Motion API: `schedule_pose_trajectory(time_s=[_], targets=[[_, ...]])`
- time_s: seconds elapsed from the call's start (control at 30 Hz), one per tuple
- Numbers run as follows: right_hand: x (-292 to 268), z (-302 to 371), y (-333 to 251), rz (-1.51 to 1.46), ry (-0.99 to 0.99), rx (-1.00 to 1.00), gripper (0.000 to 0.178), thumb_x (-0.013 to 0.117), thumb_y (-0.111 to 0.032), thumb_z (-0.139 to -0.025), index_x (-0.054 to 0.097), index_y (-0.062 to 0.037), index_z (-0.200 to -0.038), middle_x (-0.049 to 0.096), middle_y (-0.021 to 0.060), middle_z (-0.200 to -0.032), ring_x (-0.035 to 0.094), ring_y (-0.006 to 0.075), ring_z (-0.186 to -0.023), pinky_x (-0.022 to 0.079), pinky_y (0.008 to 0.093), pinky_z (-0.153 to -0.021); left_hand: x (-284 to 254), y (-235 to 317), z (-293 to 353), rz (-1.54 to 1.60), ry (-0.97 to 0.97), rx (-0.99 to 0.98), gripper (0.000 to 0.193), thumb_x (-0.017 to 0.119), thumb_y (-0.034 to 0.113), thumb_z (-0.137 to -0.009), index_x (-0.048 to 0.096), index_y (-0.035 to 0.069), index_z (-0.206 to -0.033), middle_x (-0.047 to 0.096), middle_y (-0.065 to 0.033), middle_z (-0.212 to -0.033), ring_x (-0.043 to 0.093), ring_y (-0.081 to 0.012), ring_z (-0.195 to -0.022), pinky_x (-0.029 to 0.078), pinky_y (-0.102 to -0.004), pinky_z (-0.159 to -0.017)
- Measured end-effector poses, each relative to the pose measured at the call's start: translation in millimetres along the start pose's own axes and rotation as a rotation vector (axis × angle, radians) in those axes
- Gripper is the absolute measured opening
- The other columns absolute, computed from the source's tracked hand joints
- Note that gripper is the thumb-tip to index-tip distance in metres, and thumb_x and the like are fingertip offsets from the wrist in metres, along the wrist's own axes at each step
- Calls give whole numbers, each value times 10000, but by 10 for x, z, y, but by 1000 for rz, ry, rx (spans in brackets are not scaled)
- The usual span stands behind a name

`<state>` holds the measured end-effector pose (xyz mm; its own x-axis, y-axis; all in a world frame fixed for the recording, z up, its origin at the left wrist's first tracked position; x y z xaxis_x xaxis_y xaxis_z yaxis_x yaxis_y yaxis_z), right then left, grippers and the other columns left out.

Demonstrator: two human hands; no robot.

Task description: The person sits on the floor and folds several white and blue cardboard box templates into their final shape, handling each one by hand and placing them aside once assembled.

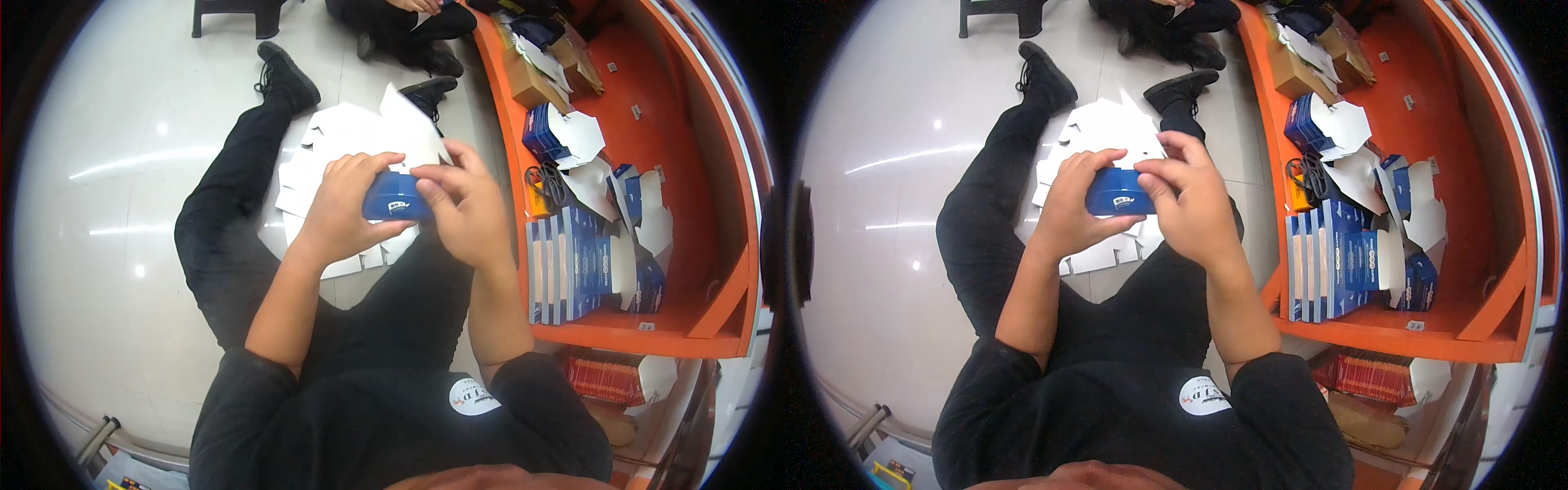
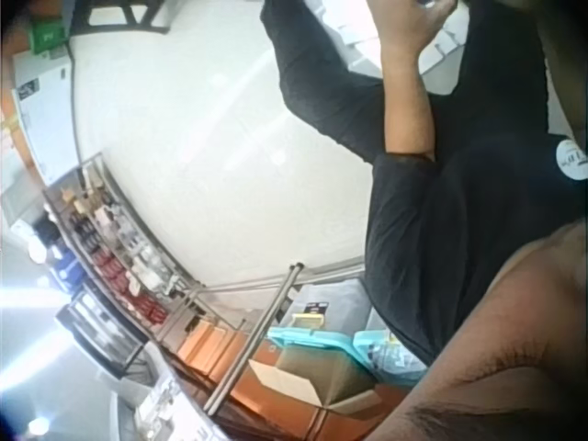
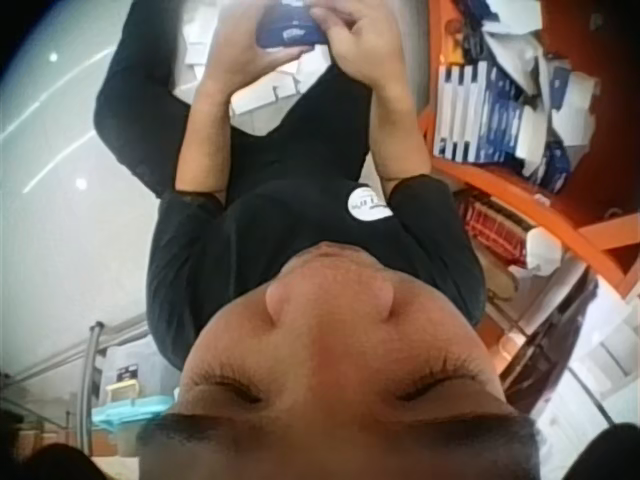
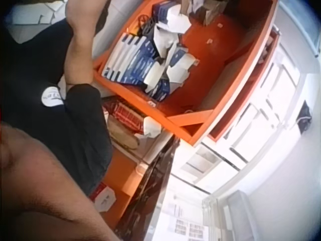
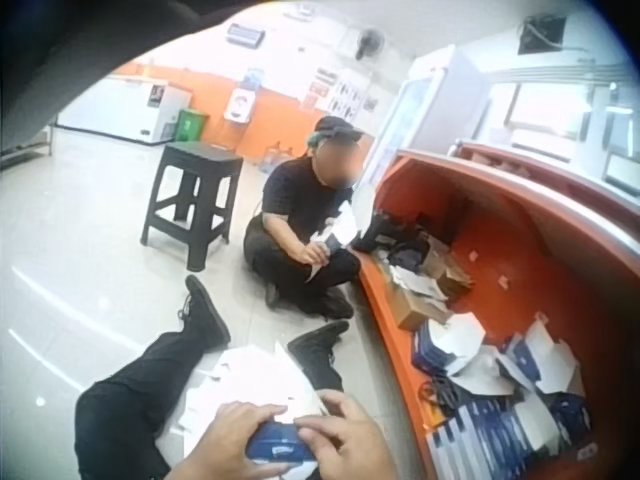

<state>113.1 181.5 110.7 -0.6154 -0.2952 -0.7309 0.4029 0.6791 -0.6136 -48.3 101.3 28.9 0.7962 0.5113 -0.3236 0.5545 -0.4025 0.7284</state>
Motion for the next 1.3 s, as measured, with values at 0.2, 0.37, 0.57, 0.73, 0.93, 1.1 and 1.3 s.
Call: schedule_pose_trajectory(time_s=[0.2,0.37,0.57,0.73,0.93,1.1,1.3], targets=[[-103,156,280,153,-270,-53,696,880,-129,-748,552,-47,-1356,408,322,-1462,540,465,-1278,463,434,-1076,139,-136,-65,-4,-170,3,718,945,200,-604,632,33,-1228,662,-158,-1153,624,-366,-1070,500,-442,-938],[-54,384,494,59,-312,157,660,852,-101,-758,516,-47,-1324,549,250,-1340,632,431,-1105,512,466,-954,281,-168,-9,5,-361,-5,1006,957,215,-628,470,0,-1480,486,-255,-1490,516,-391,-1352,482,-435,-1065],[-996,752,1150,-74,287,388,633,900,-133,-702,587,-64,-1247,659,126,-1085,666,247,-1027,561,365,-834,306,-61,-45,-20,-192,26,1095,868,93,-744,207,23,-1615,187,-243,-1681,239,-391,-1547,275,-476,-1224],[-2480,830,1198,-241,1384,-71,975,873,-142,-803,267,-7,-1555,412,226,-1515,640,264,-1117,560,383,-946,230,-444,-16,19,-144,-267,806,775,99,-859,369,-10,-1546,268,-261,-1646,353,-419,-1486,326,-445,-1199],[-1731,728,1768,-197,1089,272,1011,812,-152,-843,173,-20,-1616,415,214,-1554,665,249,-1139,557,363,-939,376,-1150,180,-382,-380,-498,831,752,316,-890,370,-49,-1531,232,-295,-1640,313,-429,-1499,314,-463,-1209],[-411,603,1787,-269,568,584,761,745,-201,-898,377,31,-1522,709,184,-1197,713,214,-1032,563,351,-877,391,-2047,647,-682,-613,-860,1145,769,581,-791,261,-108,-1552,243,-434,-1563,278,-498,-1490,296,-438,-1227],[254,577,1487,-221,98,546,559,732,-251,-904,573,-2,-1380,634,201,-1290,702,254,-1040,543,380,-915,520,-2000,608,-622,-598,-1028,1043,726,525,-829,291,-100,-1542,366,-374,-1531,377,-471,-1446,334,-460,-1210]])
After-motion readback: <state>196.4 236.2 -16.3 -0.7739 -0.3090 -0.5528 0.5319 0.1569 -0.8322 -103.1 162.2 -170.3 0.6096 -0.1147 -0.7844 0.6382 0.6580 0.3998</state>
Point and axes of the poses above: each hand's wrist, its own z-axis away from the middle knuckle, its own x-axis out of the palm, y = z × x, the point moved 1 cm from there along -z, towards the middle knuckle
